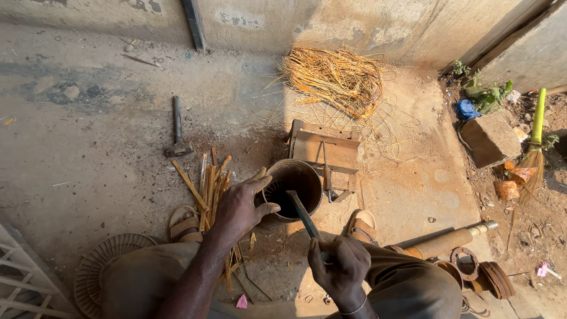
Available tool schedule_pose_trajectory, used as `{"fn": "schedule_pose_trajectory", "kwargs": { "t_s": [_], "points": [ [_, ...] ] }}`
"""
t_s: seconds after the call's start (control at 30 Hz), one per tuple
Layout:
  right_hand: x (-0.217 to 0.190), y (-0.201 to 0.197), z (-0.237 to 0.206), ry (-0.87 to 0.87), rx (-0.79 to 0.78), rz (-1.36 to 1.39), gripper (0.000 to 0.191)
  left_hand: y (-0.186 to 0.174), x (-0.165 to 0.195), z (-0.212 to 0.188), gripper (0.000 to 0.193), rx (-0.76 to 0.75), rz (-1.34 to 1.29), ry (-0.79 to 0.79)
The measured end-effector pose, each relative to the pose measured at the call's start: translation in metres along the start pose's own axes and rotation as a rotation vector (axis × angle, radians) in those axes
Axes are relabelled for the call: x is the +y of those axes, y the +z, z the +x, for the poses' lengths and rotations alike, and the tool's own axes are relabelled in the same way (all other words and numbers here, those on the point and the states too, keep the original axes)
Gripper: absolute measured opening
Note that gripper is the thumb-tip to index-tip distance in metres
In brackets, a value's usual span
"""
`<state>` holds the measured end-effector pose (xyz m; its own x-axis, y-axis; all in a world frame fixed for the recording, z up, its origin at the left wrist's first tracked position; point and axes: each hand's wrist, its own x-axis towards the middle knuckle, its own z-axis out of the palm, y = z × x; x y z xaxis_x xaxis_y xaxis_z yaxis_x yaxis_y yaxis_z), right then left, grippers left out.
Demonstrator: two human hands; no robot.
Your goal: The person sits on the ground and uses a metal file to sharpen the edge of a cylindrical metal object held in the left hand. The person repeatedly files the inner edge of the object while seated.
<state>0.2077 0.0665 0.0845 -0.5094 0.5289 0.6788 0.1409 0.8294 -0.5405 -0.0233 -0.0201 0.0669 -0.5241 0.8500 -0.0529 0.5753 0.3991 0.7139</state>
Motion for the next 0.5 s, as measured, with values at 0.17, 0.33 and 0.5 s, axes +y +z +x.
{"fn": "schedule_pose_trajectory", "kwargs": {
  "t_s": [0.17, 0.33, 0.5],
  "points": [
    [0.000, 0.003, 0.000, 0.143, -0.167, 0.029, 0.019, 0.004, -0.003, 0.000, 0.081, -0.032, -0.056, -0.043],
    [-0.005, 0.002, 0.000, 0.037, -0.072, -0.001, 0.025, 0.006, -0.008, 0.002, 0.079, -0.021, 0.012, -0.020],
    [-0.010, -0.004, 0.001, -0.021, -0.052, 0.000, 0.032, 0.006, -0.010, 0.004, 0.079, 0.011, -0.009, 0.022]
  ]
}}
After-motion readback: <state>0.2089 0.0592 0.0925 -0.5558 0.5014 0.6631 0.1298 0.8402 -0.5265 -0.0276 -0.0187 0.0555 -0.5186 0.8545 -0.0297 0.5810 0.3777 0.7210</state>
